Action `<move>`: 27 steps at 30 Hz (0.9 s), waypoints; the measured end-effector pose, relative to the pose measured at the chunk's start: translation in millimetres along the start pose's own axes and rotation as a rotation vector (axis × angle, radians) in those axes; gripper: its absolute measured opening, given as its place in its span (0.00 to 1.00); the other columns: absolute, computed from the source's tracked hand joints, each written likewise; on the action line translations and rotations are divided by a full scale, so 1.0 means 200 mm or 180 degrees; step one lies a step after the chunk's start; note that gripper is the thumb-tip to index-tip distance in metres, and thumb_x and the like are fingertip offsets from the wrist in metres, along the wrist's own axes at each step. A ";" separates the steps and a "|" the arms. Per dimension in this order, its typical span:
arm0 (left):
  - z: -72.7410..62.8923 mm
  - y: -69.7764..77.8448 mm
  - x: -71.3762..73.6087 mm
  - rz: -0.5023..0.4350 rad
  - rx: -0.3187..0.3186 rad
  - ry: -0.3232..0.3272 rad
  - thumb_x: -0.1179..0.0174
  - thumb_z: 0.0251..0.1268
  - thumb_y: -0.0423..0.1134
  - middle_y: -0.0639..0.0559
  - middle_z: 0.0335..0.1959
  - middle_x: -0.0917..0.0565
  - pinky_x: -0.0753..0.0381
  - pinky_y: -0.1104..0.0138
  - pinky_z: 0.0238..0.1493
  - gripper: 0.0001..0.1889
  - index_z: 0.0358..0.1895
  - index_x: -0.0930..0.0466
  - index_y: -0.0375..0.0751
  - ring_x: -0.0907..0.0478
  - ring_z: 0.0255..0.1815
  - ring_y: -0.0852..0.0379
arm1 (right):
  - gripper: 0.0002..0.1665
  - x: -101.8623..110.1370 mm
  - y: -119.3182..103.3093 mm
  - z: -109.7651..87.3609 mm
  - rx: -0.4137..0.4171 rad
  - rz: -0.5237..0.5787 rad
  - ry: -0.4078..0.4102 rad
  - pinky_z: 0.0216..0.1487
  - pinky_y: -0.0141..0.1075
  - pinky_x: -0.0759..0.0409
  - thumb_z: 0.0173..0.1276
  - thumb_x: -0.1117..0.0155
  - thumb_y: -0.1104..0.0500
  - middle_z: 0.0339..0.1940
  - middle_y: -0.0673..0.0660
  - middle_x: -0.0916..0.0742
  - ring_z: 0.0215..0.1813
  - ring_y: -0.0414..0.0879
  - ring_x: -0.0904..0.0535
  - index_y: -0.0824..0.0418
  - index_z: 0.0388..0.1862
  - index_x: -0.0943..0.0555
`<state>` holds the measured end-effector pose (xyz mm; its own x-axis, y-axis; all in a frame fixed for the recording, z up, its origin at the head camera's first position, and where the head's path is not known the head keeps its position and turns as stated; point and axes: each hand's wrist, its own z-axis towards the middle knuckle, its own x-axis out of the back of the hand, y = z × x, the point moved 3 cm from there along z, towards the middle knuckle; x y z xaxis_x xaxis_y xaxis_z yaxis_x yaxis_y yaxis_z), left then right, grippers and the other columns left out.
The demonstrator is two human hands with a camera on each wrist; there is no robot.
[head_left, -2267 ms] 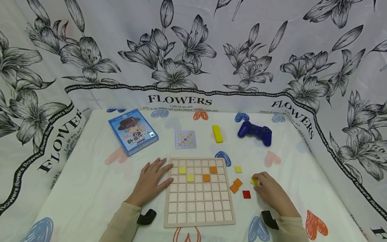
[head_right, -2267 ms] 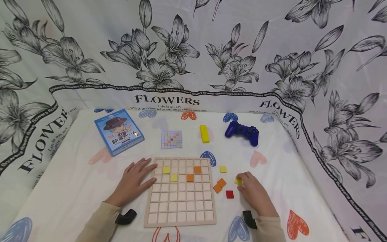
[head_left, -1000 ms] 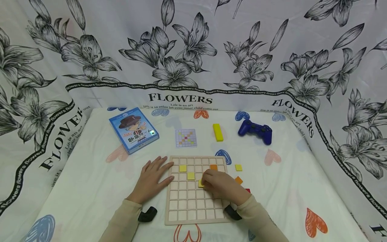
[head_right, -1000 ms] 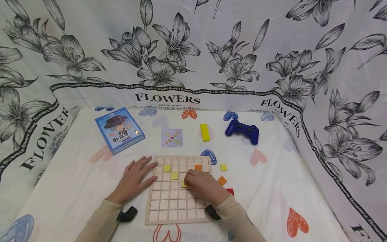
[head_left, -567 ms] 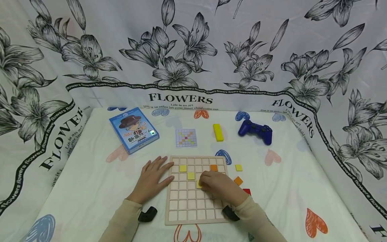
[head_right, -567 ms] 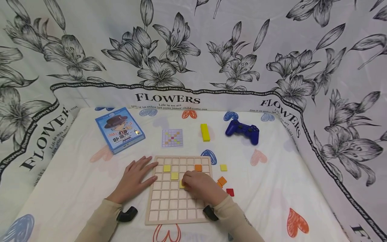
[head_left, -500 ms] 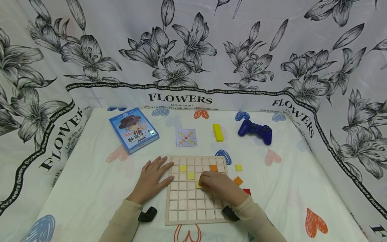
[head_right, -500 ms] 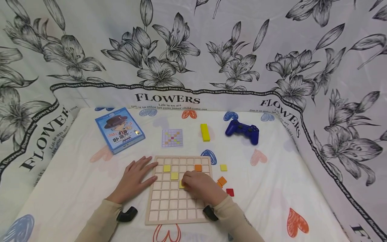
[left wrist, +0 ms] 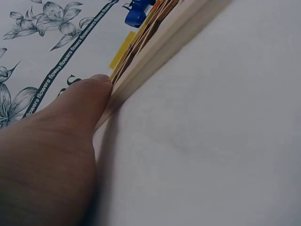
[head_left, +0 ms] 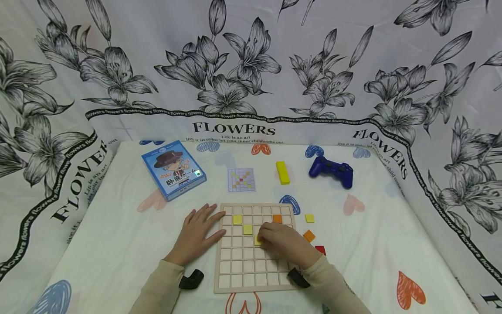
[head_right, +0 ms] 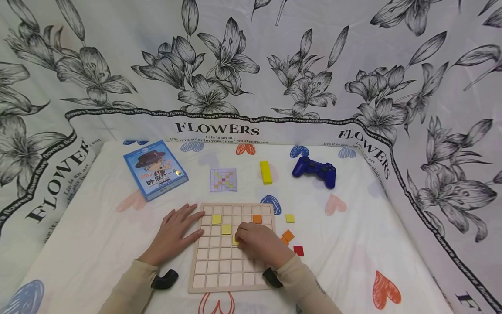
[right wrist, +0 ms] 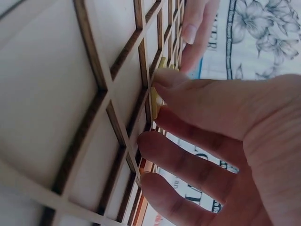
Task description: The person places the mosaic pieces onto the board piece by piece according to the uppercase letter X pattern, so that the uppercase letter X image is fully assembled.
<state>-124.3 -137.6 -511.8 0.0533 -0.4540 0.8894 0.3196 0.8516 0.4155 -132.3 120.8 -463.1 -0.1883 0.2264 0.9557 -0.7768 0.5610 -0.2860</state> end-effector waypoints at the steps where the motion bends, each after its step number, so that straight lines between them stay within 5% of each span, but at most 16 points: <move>1: 0.00 0.00 0.00 0.0011 0.0002 0.0003 0.47 0.64 0.64 0.50 0.73 0.37 0.55 0.46 0.73 0.30 0.68 0.32 0.59 0.48 0.76 0.47 | 0.08 0.00 0.00 0.00 0.0007 -0.0008 0.0004 0.45 0.27 0.21 0.66 0.34 0.56 0.42 0.44 0.18 0.40 0.36 0.22 0.52 0.43 0.19; 7: -0.03 0.01 0.01 -0.0060 -0.0076 -0.0002 0.46 0.63 0.64 0.48 0.74 0.39 0.56 0.45 0.73 0.32 0.69 0.32 0.58 0.49 0.76 0.45 | 0.12 0.05 0.09 -0.03 -0.0248 0.0048 0.0133 0.41 0.30 0.19 0.66 0.35 0.55 0.44 0.47 0.19 0.39 0.37 0.21 0.54 0.47 0.21; 12: -0.13 0.05 0.01 -0.0152 -0.0152 -0.0179 0.47 0.63 0.66 0.48 0.75 0.41 0.57 0.45 0.73 0.34 0.70 0.34 0.58 0.51 0.77 0.44 | 0.15 0.15 0.25 -0.13 -0.0836 0.0056 0.0120 0.47 0.37 0.18 0.64 0.33 0.60 0.46 0.49 0.18 0.45 0.41 0.20 0.57 0.50 0.21; 17: -0.19 0.05 -0.01 -0.0028 -0.0095 -0.0101 0.47 0.61 0.68 0.51 0.74 0.40 0.56 0.48 0.73 0.34 0.69 0.34 0.61 0.50 0.77 0.47 | 0.19 0.20 0.43 -0.23 -0.1428 0.0047 0.0031 0.56 0.46 0.21 0.62 0.34 0.66 0.52 0.55 0.19 0.53 0.50 0.21 0.61 0.53 0.21; 21: -0.20 0.05 0.01 -0.0051 -0.0086 -0.0060 0.45 0.59 0.68 0.51 0.74 0.38 0.56 0.48 0.72 0.35 0.68 0.32 0.59 0.49 0.76 0.47 | 0.19 0.18 0.53 -0.27 -0.1610 0.0216 -0.0111 0.60 0.49 0.24 0.64 0.37 0.67 0.54 0.57 0.20 0.58 0.54 0.23 0.62 0.55 0.22; 27: -0.16 0.06 -0.01 -0.0046 -0.0149 -0.0150 0.47 0.61 0.68 0.50 0.74 0.39 0.56 0.47 0.73 0.35 0.69 0.33 0.59 0.50 0.77 0.46 | 0.17 0.15 0.60 -0.33 -0.1739 0.0272 -0.0054 0.56 0.46 0.21 0.64 0.36 0.66 0.48 0.55 0.19 0.50 0.49 0.21 0.61 0.52 0.20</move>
<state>-89.9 -134.5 -513.6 0.0041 -0.4525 0.8918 0.3638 0.8313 0.4202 -192.1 246.8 -472.6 -0.2502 0.2790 0.9271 -0.3344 0.8738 -0.3532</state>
